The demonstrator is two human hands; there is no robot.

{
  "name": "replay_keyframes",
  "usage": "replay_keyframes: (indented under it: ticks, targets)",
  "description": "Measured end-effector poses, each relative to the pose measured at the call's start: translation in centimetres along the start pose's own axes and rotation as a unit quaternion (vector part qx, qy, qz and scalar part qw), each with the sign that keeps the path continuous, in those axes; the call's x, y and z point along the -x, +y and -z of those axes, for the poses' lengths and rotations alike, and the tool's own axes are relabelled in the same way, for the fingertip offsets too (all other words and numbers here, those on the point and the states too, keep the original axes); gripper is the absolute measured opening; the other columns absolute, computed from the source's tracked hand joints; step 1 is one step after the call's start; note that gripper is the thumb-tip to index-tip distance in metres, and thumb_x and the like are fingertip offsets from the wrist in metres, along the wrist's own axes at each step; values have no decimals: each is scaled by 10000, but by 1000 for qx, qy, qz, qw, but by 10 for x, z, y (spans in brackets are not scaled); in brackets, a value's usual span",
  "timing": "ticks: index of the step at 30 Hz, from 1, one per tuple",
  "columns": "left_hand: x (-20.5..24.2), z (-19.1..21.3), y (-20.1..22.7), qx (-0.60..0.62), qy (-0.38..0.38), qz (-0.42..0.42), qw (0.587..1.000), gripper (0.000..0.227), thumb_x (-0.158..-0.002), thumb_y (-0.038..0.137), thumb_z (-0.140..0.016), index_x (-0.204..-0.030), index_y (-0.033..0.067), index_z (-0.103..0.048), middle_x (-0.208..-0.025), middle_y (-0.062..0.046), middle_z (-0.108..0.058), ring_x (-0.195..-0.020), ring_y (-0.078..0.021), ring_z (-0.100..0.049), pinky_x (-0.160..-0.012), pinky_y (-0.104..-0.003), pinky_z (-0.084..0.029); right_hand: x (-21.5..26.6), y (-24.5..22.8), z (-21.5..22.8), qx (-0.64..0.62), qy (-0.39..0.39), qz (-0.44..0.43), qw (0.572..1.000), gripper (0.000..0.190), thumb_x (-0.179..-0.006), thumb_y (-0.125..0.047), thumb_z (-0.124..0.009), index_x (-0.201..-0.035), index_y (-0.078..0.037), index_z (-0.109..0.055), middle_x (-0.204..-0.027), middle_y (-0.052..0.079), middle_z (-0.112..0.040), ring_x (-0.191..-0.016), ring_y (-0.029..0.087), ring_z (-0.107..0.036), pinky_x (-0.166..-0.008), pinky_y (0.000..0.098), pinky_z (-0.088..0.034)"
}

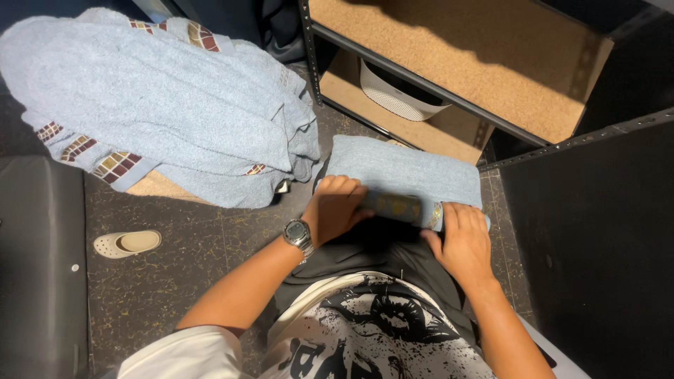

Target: The person folds a gray towel and places it on a shelf. Then, the person folds a light blue towel and places it on the same shelf next to the other towels.

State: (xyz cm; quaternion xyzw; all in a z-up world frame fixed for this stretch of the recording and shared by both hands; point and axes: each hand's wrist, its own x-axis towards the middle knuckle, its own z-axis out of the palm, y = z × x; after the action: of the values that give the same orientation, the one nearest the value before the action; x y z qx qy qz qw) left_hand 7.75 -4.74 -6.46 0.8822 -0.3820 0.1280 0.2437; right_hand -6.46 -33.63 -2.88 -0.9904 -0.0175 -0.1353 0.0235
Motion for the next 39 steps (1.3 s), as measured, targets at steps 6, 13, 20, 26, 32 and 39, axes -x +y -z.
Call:
replay_keyframes:
  ticks: [6,13,20,26,32,39]
  targets:
    - [-31,17,-6,-107,-132,-36,985,983,-557,852,-754,-1281,216,-564,-1095,1,-586,-990,-224,-589,-897,-461,-453,-36,10,15,-15,-128,-4,992,917,-655,-608,-843,-1349,-60,-600,-1223,144,-677,-1188,328,-647,-1107,498,-441]
    - [-135,9,-42,-54,-240,-31,969,585,-740,602,-779,-1186,258,-620,-948,9,-731,-892,-284,-775,-753,-473,-613,-122,71,1,83,-164,33,982,586,-695,-569,-812,-1078,-156,-651,-909,64,-732,-898,304,-750,-803,475,-568]
    - [-219,56,-48,-175,-65,-114,976,485,-652,293,-930,-974,150,-597,-871,-50,-687,-732,-314,-691,-576,-464,-539,-185,103,42,135,-36,55,989,404,-720,-282,-830,-1008,-127,-593,-831,50,-693,-772,350,-689,-768,448,-477]
    - [-147,58,-33,-94,-166,-110,976,605,-727,350,-868,-1242,156,-615,-936,-56,-709,-880,-329,-746,-769,-487,-602,-122,68,58,88,-33,99,991,570,-600,-513,-888,-946,-137,-637,-819,65,-658,-845,277,-695,-792,414,-516]
    - [-62,40,-14,-9,-265,-82,961,542,-735,345,-785,-1222,161,-632,-852,-72,-726,-806,-347,-762,-722,-510,-616,-45,29,57,-20,-154,41,987,586,-587,-514,-918,-971,-125,-707,-745,74,-730,-767,295,-739,-757,432,-569]
    - [-46,60,-7,58,-378,-12,924,708,-705,675,-798,-1181,191,-597,-940,-63,-762,-947,-345,-768,-833,-497,-611,-35,6,65,-99,-268,-33,958,659,-650,-691,-836,-947,-132,-650,-756,101,-710,-824,339,-743,-787,467,-560]
